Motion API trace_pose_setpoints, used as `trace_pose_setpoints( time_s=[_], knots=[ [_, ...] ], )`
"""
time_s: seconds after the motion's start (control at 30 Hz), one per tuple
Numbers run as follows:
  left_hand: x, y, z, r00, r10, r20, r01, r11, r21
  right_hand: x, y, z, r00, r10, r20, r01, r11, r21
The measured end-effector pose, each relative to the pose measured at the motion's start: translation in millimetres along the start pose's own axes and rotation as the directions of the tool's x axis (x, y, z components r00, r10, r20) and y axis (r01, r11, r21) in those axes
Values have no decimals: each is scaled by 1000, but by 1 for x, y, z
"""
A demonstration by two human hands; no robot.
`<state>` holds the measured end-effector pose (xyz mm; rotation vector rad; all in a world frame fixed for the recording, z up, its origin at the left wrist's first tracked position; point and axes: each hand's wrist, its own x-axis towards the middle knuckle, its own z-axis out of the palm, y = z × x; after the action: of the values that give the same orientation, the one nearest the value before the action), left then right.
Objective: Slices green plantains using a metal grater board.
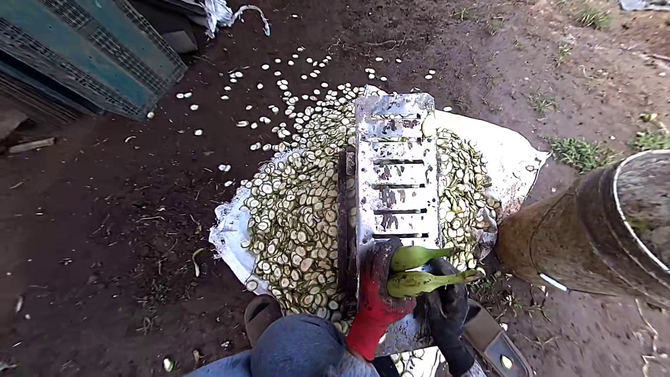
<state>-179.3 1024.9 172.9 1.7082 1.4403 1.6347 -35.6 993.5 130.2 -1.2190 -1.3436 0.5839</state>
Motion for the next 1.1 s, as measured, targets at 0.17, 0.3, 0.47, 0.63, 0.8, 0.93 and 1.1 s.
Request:
trace_pose_setpoints(
  time_s=[0.17, 0.3, 0.47, 0.63, 0.8, 0.93, 1.1],
  knots=[
    [135, -32, 54, 992, 64, 107, -80, 985, 150, 3, 3, 0, 999, -36, 1, 36, 992, -123],
    [141, -15, 47, 988, -56, 144, 34, 988, 151, 2, 1, 1, 1000, -22, -2, 22, 991, -133],
    [175, 30, 39, 920, -175, 351, 23, 918, 396, 3, -1, 3, 1000, -25, -16, 23, 988, -150],
    [157, 26, 52, 951, -82, 298, -39, 923, 382, 4, 0, 0, 1000, -21, 8, 22, 989, -147],
    [4, 41, 1, 994, 81, 73, -100, 945, 312, 4, 1, -1, 999, -26, -28, 24, 997, -69],
    [74, 1, 24, 984, 175, 45, -180, 958, 221, 5, 4, 5, 999, -33, -42, 28, 992, -120],
    [193, -14, 71, 984, 148, 96, -162, 973, 165, 6, 7, 1, 999, -46, -29, 43, 994, -98]
  ],
)
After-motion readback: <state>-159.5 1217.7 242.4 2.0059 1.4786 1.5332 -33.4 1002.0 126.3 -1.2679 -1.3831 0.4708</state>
